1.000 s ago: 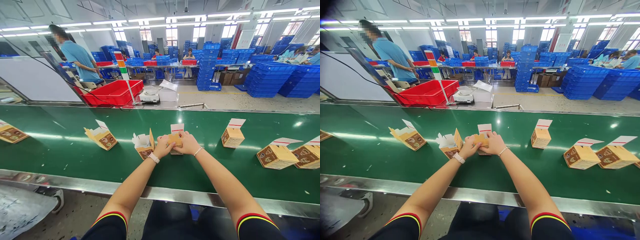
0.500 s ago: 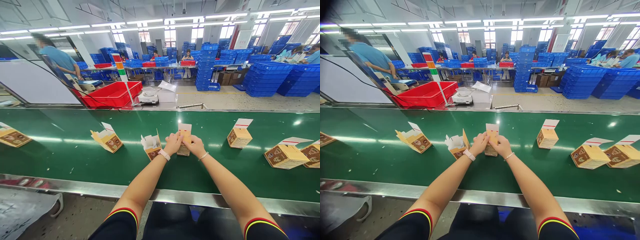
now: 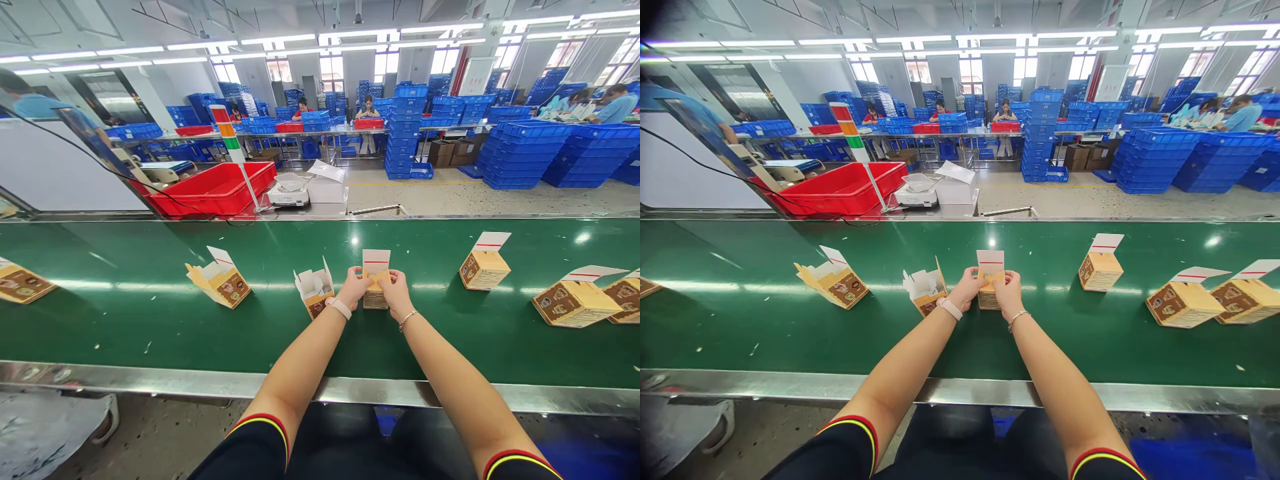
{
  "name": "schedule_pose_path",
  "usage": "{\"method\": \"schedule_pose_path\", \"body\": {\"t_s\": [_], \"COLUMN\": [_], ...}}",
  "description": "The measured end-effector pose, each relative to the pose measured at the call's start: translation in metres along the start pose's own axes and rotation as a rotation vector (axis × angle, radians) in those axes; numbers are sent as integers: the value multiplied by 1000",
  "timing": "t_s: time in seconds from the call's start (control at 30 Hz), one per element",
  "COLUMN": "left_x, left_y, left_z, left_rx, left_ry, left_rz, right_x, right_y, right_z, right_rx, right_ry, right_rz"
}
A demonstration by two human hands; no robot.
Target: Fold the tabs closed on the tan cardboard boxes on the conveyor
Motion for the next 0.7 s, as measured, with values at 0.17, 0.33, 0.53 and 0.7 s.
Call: {"method": "schedule_pose_path", "body": {"t_s": [0.17,0.33,0.53,0.7], "left_x": [-16,-22,-26,-44], "left_y": [5,-6,-16,-12], "left_z": [-1,1,-9,-12], "left_rx": [32,-76,-494,-620], "left_ry": [0,24,332,573], "left_rz": [43,14,-7,122], "right_x": [10,34,69,67], "right_y": [4,1,-7,2], "right_z": [-5,3,35,50], "right_rx": [-27,66,268,112], "right_ry": [18,1,-289,-861], "right_rz": [3,-57,2,304]}}
Point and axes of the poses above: each hand's wrist, its own y-axis towards the middle knuckle, its own x-axis out of the back of the hand, z = x × y, the point moved 6 cm from there along y, towards the middle knuckle, and after that the axes turned 13 degrees about z, right-handed, at the moved point
